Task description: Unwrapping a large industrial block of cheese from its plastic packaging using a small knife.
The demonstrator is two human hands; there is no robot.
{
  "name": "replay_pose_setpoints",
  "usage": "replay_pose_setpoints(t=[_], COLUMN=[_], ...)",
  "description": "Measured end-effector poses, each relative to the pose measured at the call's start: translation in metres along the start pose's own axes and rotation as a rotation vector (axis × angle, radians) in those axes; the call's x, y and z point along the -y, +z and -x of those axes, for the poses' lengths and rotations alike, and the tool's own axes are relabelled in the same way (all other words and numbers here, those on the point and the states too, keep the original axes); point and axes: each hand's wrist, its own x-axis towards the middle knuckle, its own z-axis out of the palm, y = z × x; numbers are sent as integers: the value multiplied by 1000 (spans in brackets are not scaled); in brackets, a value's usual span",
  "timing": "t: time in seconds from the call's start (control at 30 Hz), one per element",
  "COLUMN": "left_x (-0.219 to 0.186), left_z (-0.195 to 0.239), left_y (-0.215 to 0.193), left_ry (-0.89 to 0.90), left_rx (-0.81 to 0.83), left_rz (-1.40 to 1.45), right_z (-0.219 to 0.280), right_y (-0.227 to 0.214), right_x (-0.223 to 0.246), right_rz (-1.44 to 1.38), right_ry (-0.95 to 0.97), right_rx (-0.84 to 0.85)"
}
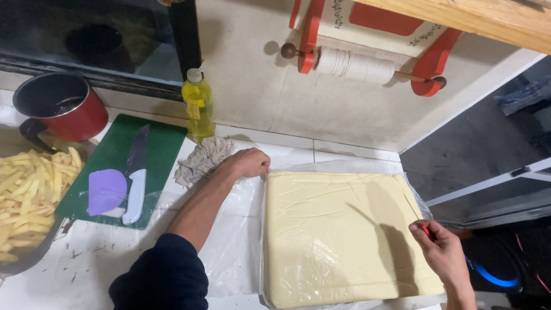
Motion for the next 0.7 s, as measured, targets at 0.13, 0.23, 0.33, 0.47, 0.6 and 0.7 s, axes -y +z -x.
replay_pose_setpoints(t=[0.13,0.23,0.33,0.47,0.6,0.7], left_x=[-25,-59,-54,-18,-6,-28], left_z=[2,4,-22,-70,-79,-67], left_y=[-11,-24,-14,14,20,8], left_ry=[-63,-107,-178,-134,-96,-91], left_rx=[-72,-3,103,229,231,210], left_rz=[95,134,-8,107,182,93], right_z=[11,16,19,32,42,47], right_y=[-10,-10,-6,-4,-5,-7], right_x=[-12,-18,-21,-17,-23,-33], right_rz=[0,-48,-65,-48,-83,-113], right_ry=[30,74,10,10,83,53], right_rx=[-41,-35,-40,-44,-72,-52])
